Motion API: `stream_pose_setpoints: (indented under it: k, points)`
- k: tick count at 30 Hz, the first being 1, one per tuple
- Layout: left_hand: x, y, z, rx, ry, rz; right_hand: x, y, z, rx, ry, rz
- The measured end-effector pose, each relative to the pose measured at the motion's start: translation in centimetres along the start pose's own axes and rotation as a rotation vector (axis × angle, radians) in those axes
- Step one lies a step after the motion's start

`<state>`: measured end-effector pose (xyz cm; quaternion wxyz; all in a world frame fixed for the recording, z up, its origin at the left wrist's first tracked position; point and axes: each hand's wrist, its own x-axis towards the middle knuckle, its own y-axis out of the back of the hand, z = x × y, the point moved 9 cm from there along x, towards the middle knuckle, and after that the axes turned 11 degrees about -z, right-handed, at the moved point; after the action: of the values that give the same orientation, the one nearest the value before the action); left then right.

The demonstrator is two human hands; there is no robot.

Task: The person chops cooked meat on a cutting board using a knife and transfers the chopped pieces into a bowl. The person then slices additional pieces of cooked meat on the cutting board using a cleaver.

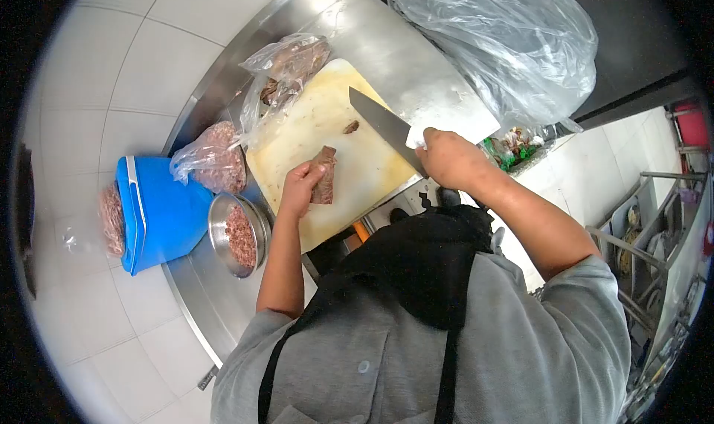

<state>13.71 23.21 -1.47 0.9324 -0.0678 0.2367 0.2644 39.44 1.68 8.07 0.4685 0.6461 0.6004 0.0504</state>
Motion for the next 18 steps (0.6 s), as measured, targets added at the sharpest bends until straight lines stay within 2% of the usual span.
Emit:
stream_pose_setpoints:
  k: [1, 3, 4, 6, 7, 9, 11, 13, 14, 15, 17, 18]
  points:
    - [0.5, 0.2, -0.6, 0.005, 0.0, -0.008, -0.4, 0.1, 0.4, 0.021, 0.004, 0.019]
    - [0.2, 1.4, 2.2, 0.859, -0.222, 0.234, -1.2, 0.4, 1.1, 0.046, 0.011, 0.039]
    - [0.0, -0.1, 4.4, 0.863, -0.221, 0.233, -1.9, 0.8, 1.9, 0.081, -0.046, 0.045]
    - [-0.2, -3.8, 10.0, 0.957, -0.42, 0.313, -2.8, 1.0, 3.9, 0.12, -0.112, 0.049]
    - [1.3, -4.6, 10.0, 0.951, -0.419, 0.303, -3.4, 1.2, 5.2, 0.133, -0.159, 0.058]
    - [4.2, -7.9, 10.7, 1.193, -0.536, 0.318, -5.1, 1.3, 8.0, 0.143, -0.23, 0.076]
    - [6.0, -9.5, 10.4, 1.199, -0.552, 0.251, -7.8, 2.2, 10.7, 0.252, -0.226, 0.233]
    - [7.5, -12.3, 9.4, 1.141, -0.392, 0.027, -11.1, 3.0, 13.8, 0.35, -0.342, 0.258]
    - [6.8, -15.3, 10.0, 1.128, -0.494, -0.027, -13.2, 3.7, 15.3, 0.393, -0.379, 0.319]
    - [6.7, -18.4, 10.4, 1.118, -0.502, -0.07, -14.7, 4.1, 17.3, 0.414, -0.417, 0.378]
    - [4.5, -26.7, 10.8, 0.949, -0.697, -0.471, -17.8, 4.5, 21.1, 0.45, -0.487, 0.501]
    - [3.8, -30.0, 11.4, 0.916, -0.753, -0.545, -18.9, 4.6, 22.5, 0.462, -0.523, 0.544]
